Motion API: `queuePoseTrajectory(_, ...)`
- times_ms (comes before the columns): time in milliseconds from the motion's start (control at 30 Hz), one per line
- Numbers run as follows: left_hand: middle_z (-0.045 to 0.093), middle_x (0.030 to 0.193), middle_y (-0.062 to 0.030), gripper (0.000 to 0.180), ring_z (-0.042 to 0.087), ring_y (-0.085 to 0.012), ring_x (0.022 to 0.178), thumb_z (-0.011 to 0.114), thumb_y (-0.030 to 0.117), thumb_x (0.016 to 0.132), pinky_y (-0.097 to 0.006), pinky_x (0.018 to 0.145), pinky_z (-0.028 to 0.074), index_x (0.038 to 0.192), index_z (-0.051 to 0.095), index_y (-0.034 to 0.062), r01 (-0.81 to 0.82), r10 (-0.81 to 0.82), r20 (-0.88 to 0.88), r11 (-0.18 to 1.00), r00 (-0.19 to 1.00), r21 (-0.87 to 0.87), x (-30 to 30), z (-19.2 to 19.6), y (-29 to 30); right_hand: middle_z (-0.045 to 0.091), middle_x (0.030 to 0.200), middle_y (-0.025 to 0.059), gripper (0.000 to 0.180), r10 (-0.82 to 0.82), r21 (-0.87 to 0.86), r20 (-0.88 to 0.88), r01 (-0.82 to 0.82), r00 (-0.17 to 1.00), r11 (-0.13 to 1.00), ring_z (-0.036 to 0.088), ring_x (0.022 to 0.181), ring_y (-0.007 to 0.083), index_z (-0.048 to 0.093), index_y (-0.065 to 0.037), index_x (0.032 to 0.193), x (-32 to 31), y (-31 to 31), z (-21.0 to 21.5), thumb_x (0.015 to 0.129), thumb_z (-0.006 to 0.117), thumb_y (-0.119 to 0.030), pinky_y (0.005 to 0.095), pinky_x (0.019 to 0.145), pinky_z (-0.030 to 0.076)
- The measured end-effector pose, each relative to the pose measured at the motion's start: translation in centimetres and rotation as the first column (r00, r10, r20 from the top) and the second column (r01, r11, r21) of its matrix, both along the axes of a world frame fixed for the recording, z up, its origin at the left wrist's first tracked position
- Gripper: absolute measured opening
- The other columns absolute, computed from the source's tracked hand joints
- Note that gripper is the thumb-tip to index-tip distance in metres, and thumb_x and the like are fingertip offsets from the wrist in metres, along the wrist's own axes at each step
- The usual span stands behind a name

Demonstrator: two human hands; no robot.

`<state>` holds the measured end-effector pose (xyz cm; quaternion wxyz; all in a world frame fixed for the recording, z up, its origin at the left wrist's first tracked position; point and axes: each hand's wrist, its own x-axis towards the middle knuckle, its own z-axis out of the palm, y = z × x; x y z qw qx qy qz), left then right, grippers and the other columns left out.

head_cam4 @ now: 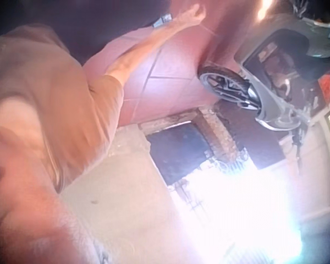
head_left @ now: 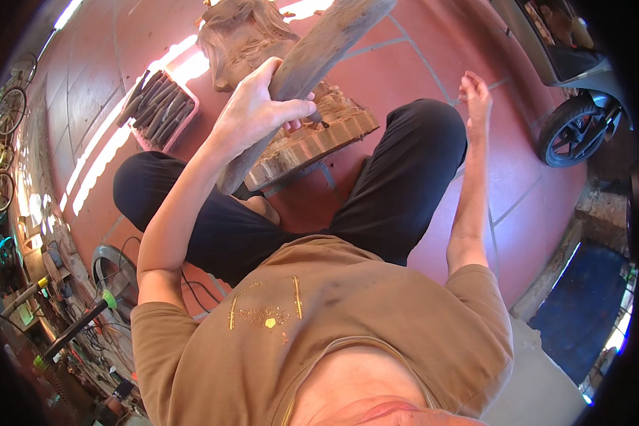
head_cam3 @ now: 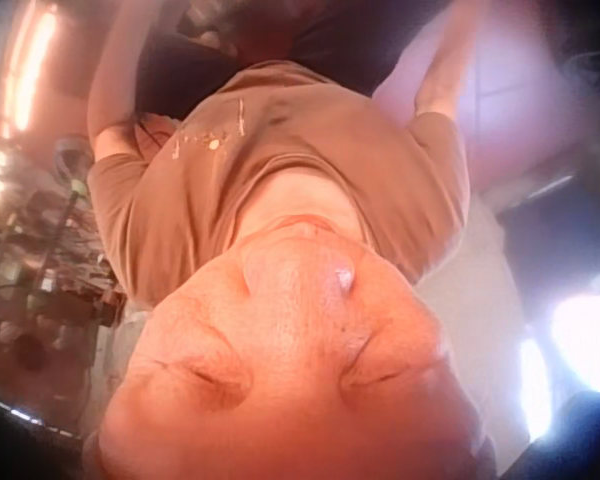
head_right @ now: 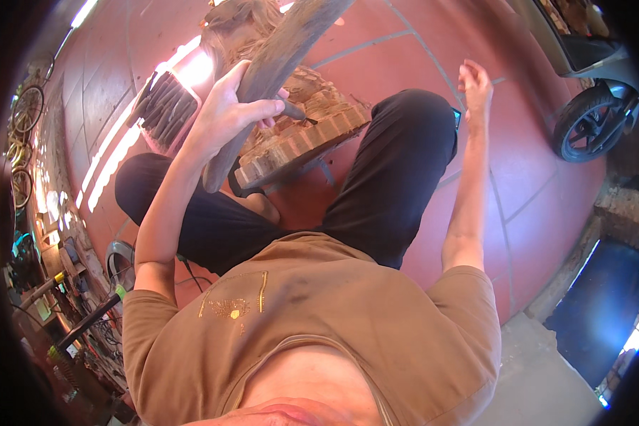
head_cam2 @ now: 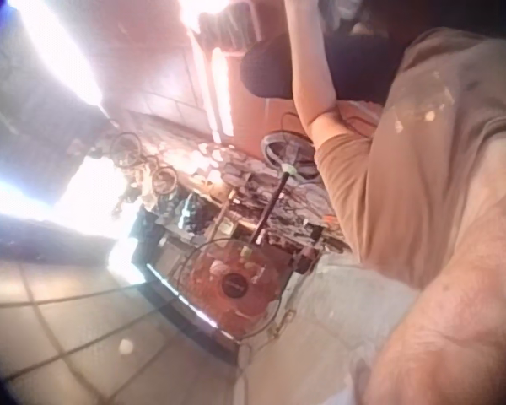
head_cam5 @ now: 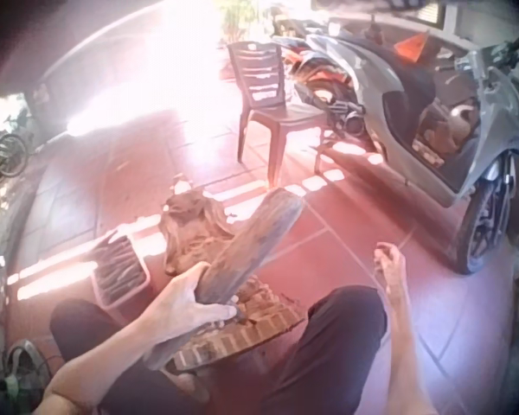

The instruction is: The person carves a wooden block using a chisel and mallet while sitting cross-legged on the floor. They repeatedly strike the chisel to shape the wood, occasionally adjusting the block's position.

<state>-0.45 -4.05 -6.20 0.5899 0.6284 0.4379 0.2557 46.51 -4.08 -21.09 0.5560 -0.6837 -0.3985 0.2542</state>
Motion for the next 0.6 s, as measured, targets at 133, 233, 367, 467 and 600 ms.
queuePoseTrajectory(133,0.072,0.105,-0.0121,0.047,0.067,-0.0136,0.074,0.077,0.010,0.085,-0.028,0.067,0.056,0.123,0.053,-0.0019,0.039,-0.039,-0.031,0.999,0.999,0.020,0.3,0.0,0.3,0.072,0.105,0.0038,0.030,0.276,0.059,0.204,-0.293,0.939,0.954,0.065,0.093,0.0117,0.070,-0.008,0.120,-8.6,-0.4,13.8,0.095,0.071,-0.025,0.0279,0.080,0.052)
queuePoseTrajectory(233,0.072,0.104,-0.0116,0.045,0.067,-0.0131,0.073,0.076,0.011,0.085,-0.028,0.067,0.055,0.122,0.054,-0.0013,0.052,-0.048,-0.058,0.997,0.997,0.064,0.2,-0.3,0.5,0.073,0.107,0.0061,0.034,0.542,-0.114,0.350,-0.540,0.764,0.834,0.067,0.093,0.0169,0.070,-0.009,0.121,-14.9,-1.2,17.1,0.093,0.072,-0.029,0.0311,0.084,0.053)
queuePoseTrajectory(367,0.071,0.087,-0.0103,0.045,0.068,-0.0122,0.069,0.078,0.021,0.081,-0.029,0.066,0.055,0.112,0.055,-0.0027,0.047,-0.048,0.017,0.995,0.999,0.088,0.2,-0.9,0.5,0.071,0.116,0.0163,0.042,0.773,-0.465,0.433,-0.620,0.464,0.632,0.069,0.104,0.0272,0.068,-0.007,0.121,-21.6,-2.4,15.2,0.089,0.074,-0.033,0.0344,0.089,0.053)
queuePoseTrajectory(467,0.071,0.087,-0.0107,0.047,0.069,-0.0127,0.070,0.079,0.022,0.081,-0.029,0.066,0.055,0.113,0.055,-0.0033,0.071,-0.077,0.078,0.995,0.994,0.073,0.1,-1.3,0.5,0.071,0.117,0.0158,0.044,0.852,-0.440,0.344,-0.735,0.394,0.517,0.068,0.107,0.0266,0.065,-0.006,0.121,-24.3,-1.9,11.0,0.088,0.076,-0.032,0.0344,0.089,0.053)
queuePoseTrajectory(600,0.070,0.085,-0.0106,0.050,0.069,-0.0134,0.070,0.079,0.025,0.082,-0.030,0.067,0.055,0.114,0.055,-0.0040,0.104,-0.117,0.109,0.988,0.987,0.115,-0.1,-1.8,0.5,0.072,0.108,0.0097,0.034,0.903,-0.369,-0.090,-0.857,0.420,0.361,0.068,0.102,0.0210,0.065,-0.005,0.115,-26.2,-1.5,10.1,0.091,0.075,-0.027,0.0343,0.087,0.053)
